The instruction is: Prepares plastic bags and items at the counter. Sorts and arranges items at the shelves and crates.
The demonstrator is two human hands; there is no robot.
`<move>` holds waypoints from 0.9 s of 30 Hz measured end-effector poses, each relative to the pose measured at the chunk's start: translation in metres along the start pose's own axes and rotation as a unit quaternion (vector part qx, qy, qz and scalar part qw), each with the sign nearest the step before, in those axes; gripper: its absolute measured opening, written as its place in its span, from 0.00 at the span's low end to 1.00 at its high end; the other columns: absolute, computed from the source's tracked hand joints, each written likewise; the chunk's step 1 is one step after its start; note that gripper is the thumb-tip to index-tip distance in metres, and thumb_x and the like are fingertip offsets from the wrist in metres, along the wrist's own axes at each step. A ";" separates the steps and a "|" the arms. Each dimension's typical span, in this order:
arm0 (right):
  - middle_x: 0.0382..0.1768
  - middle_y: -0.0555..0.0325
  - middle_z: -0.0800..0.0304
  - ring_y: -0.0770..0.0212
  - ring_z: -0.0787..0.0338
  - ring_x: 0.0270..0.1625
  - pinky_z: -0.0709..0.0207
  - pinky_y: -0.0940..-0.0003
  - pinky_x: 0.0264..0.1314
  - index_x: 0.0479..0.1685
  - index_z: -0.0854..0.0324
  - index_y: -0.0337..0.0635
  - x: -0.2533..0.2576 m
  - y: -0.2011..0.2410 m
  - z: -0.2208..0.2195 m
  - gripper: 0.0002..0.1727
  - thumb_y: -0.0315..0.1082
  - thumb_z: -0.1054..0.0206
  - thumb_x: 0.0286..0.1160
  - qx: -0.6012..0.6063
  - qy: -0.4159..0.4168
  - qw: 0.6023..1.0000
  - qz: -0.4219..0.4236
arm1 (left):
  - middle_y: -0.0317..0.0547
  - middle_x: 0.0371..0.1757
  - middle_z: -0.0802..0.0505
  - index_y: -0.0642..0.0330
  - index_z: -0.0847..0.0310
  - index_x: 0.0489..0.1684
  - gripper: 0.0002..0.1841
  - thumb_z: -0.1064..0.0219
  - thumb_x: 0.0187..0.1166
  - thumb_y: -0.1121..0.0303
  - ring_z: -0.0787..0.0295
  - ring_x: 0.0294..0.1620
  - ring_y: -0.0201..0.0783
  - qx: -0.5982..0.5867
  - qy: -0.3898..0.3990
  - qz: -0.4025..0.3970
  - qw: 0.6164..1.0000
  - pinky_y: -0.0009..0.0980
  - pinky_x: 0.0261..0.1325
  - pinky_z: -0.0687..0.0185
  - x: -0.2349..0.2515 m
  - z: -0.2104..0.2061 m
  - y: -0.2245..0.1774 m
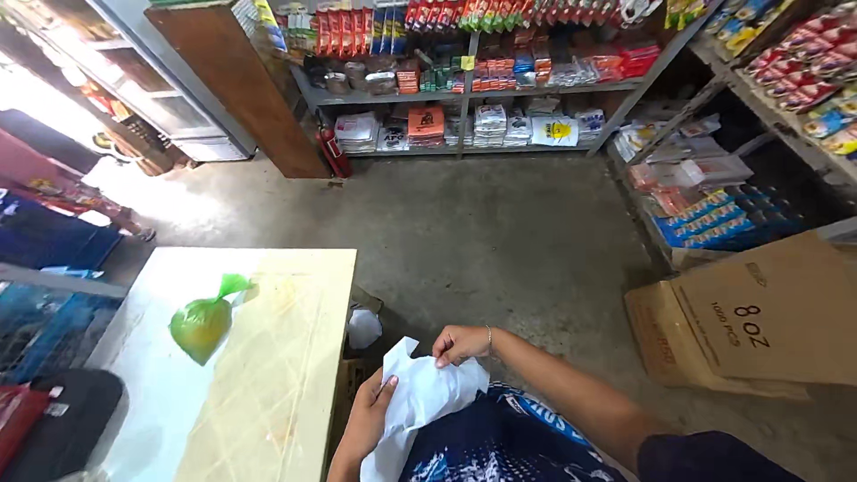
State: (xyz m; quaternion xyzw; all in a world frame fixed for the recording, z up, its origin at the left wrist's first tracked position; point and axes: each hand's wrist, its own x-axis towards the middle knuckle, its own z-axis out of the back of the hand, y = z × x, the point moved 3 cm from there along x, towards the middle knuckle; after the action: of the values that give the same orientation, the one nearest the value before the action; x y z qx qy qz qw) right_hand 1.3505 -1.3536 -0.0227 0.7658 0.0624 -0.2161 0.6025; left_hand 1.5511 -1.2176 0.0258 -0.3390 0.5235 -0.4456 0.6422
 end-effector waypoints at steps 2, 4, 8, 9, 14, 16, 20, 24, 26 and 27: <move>0.23 0.69 0.22 0.79 0.30 0.22 0.35 0.79 0.28 0.37 0.16 0.33 0.021 0.014 0.005 0.07 0.28 0.35 0.82 -0.013 -0.039 0.999 0.003 | 0.45 0.46 0.05 0.71 0.18 0.61 0.15 0.46 0.88 0.72 0.08 0.45 0.25 0.019 0.023 -0.013 0.999 0.29 0.59 0.12 0.026 0.030 0.001; 0.24 0.67 0.19 0.78 0.27 0.24 0.31 0.78 0.31 0.38 0.16 0.32 0.042 0.030 0.012 0.07 0.29 0.32 0.80 -0.025 -0.066 0.997 -0.001 | 0.45 0.41 0.06 0.70 0.16 0.55 0.14 0.44 0.89 0.69 0.08 0.42 0.28 0.057 0.052 -0.015 0.997 0.32 0.56 0.12 0.053 0.061 0.000; 0.24 0.64 0.19 0.76 0.24 0.26 0.28 0.76 0.34 0.36 0.17 0.30 0.094 0.064 0.029 0.07 0.27 0.27 0.74 -0.017 -0.130 0.991 -0.009 | 0.48 0.30 0.09 0.69 0.12 0.41 0.17 0.41 0.89 0.63 0.11 0.33 0.37 0.149 0.098 -0.024 0.984 0.43 0.47 0.15 0.114 0.128 0.002; 0.25 0.62 0.19 0.75 0.24 0.26 0.28 0.75 0.35 0.36 0.18 0.29 0.106 0.071 0.033 0.08 0.26 0.27 0.74 -0.009 -0.158 0.987 -0.018 | 0.49 0.31 0.09 0.69 0.12 0.42 0.17 0.41 0.89 0.63 0.11 0.35 0.38 0.150 0.099 -0.027 0.983 0.45 0.49 0.15 0.126 0.142 0.000; 0.24 0.66 0.18 0.75 0.19 0.27 0.21 0.75 0.38 0.34 0.20 0.34 0.168 0.095 0.054 0.06 0.26 0.32 0.79 0.100 -0.232 0.967 -0.015 | 0.52 0.46 0.09 0.73 0.15 0.50 0.15 0.43 0.89 0.67 0.12 0.47 0.36 0.077 0.077 -0.025 0.994 0.39 0.59 0.17 0.166 0.201 -0.002; 0.26 0.67 0.19 0.74 0.18 0.28 0.20 0.75 0.38 0.36 0.23 0.38 0.190 0.101 0.063 0.05 0.26 0.36 0.82 0.140 -0.209 0.968 -0.020 | 0.52 0.48 0.09 0.74 0.22 0.62 0.19 0.37 0.85 0.65 0.10 0.49 0.35 0.020 0.068 -0.015 0.997 0.37 0.60 0.15 0.171 0.211 0.006; 0.25 0.68 0.18 0.74 0.18 0.27 0.21 0.76 0.35 0.37 0.25 0.43 0.241 0.115 0.086 0.06 0.28 0.42 0.86 0.174 -0.147 0.973 -0.033 | 0.58 0.56 0.07 0.75 0.25 0.70 0.34 0.18 0.63 0.71 0.08 0.58 0.42 -0.028 0.047 0.024 0.998 0.42 0.69 0.15 0.168 0.218 0.051; 0.27 0.67 0.19 0.74 0.17 0.31 0.20 0.74 0.39 0.40 0.25 0.43 0.289 0.157 0.119 0.11 0.34 0.50 0.91 0.134 -0.115 0.983 -0.060 | 0.39 0.31 0.08 0.69 0.12 0.38 0.09 0.25 0.69 0.71 0.11 0.35 0.27 -0.052 0.038 0.057 0.996 0.30 0.47 0.13 0.153 0.220 0.098; 0.34 0.63 0.20 0.72 0.17 0.37 0.20 0.71 0.45 0.48 0.23 0.38 0.309 0.176 0.136 0.15 0.37 0.53 0.93 0.096 -0.099 0.987 -0.080 | 0.36 0.34 0.13 0.65 0.14 0.27 0.09 0.31 0.71 0.67 0.16 0.39 0.24 -0.058 -0.016 0.050 0.997 0.27 0.47 0.18 0.147 0.225 0.107; 0.38 0.59 0.19 0.70 0.17 0.40 0.20 0.69 0.48 0.54 0.23 0.35 0.320 0.185 0.144 0.18 0.37 0.55 0.95 0.088 -0.092 0.987 -0.093 | 0.41 0.41 0.11 0.68 0.13 0.28 0.12 0.35 0.73 0.67 0.15 0.48 0.28 -0.069 -0.062 0.043 0.995 0.30 0.55 0.17 0.145 0.230 0.103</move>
State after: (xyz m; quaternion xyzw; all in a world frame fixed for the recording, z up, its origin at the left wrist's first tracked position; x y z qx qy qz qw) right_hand 1.6672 -1.5922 -0.0131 0.7833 0.0585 -0.3457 0.5134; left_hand 1.8056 -1.3204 -0.0701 -0.3871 0.5262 -0.3582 0.6671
